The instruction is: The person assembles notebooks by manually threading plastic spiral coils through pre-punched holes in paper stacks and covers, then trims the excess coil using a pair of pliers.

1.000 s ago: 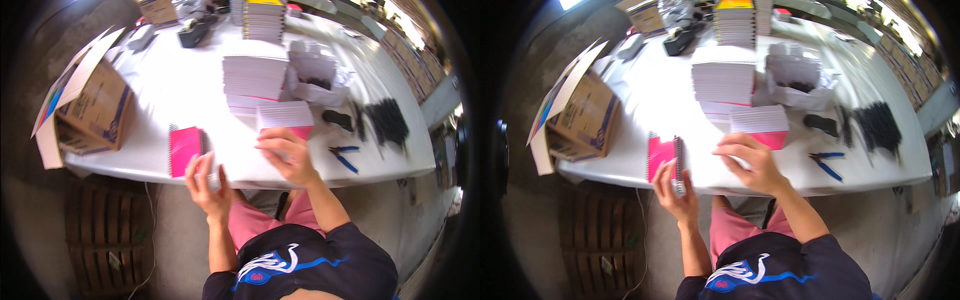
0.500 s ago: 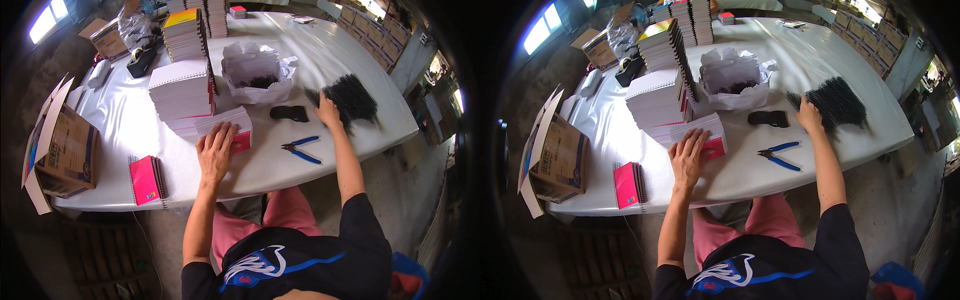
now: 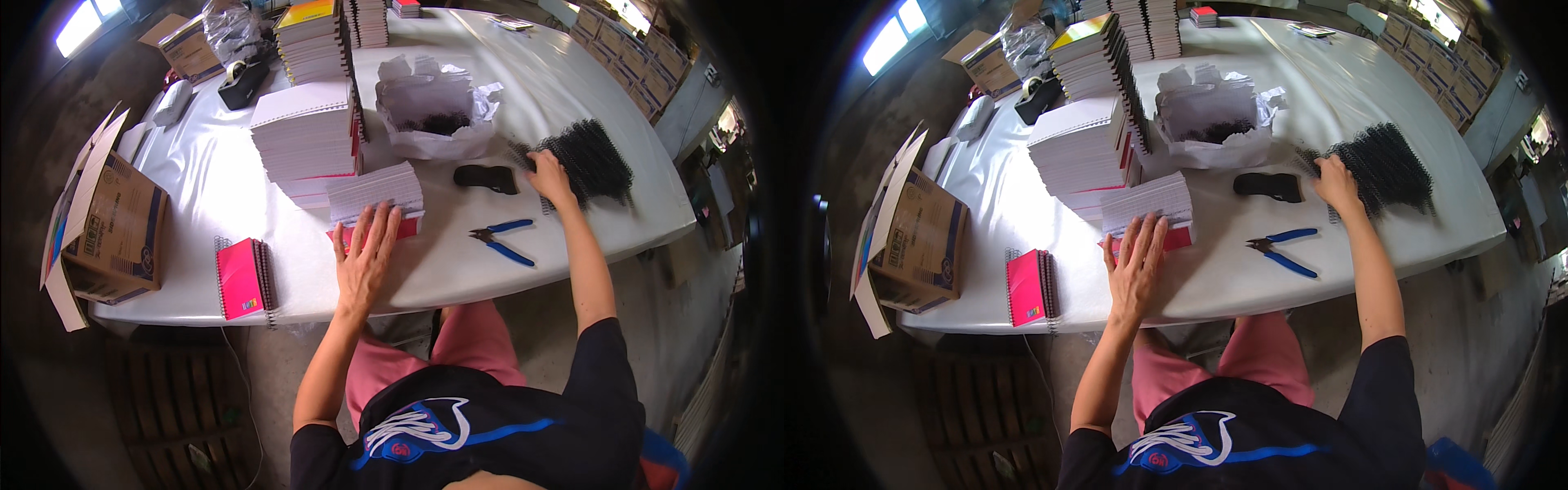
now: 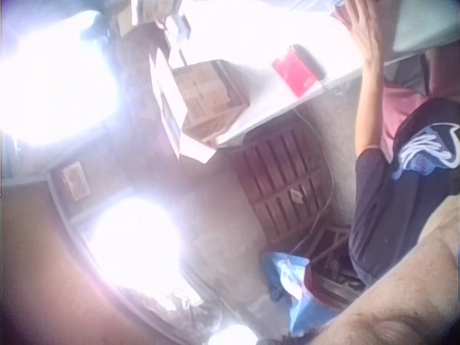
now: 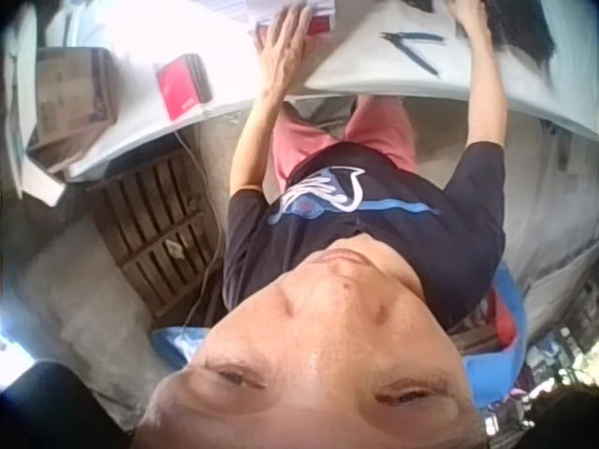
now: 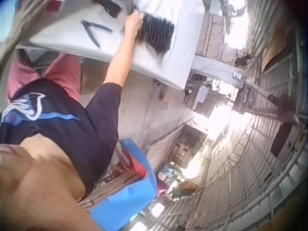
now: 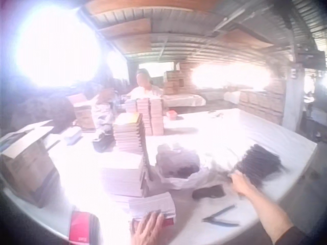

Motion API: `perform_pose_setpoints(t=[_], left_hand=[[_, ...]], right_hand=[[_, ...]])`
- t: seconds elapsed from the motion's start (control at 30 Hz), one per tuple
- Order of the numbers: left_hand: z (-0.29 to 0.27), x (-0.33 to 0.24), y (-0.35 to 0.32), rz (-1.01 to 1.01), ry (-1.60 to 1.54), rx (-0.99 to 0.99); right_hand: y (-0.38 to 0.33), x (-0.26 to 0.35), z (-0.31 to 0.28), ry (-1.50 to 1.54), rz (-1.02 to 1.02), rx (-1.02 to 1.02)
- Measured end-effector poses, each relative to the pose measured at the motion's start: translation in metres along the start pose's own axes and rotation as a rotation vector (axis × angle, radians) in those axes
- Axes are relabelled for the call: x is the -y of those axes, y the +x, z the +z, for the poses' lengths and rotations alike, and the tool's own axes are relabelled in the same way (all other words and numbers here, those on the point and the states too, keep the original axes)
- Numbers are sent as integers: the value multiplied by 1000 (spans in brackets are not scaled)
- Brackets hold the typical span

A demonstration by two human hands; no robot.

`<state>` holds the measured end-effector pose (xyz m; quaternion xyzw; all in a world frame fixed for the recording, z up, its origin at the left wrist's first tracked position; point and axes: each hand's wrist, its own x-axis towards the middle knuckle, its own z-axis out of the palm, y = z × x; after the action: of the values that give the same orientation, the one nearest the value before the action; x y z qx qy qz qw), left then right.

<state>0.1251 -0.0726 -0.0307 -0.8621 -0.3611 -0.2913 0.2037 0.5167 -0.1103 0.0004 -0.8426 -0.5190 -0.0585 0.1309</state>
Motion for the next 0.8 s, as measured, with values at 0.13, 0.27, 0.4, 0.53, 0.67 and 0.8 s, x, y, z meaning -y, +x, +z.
perform_pose_setpoints(t=[0.13, 0.27, 0.4, 0.53, 0.67, 0.8], left_hand=[[-6, -3, 0, -39, -80, 66], [-10, -3, -6, 8, 2, 71], [-21, -7, 5, -40, -103, 163], [-24, -4, 7, -52, -114, 191], [-36, -8, 7, -55, -121, 235], [-35, -12, -9, -14, -97, 171]], right_hand=[[13, -3, -12, -127, 63, 6], [20, 12, -50, -126, 119, -92], [17, 5, -67, 72, -75, -354], [-11, 56, -105, 474, -165, -439], [-55, 93, -125, 911, -206, -192], [-79, 105, -115, 1092, -280, -68]])
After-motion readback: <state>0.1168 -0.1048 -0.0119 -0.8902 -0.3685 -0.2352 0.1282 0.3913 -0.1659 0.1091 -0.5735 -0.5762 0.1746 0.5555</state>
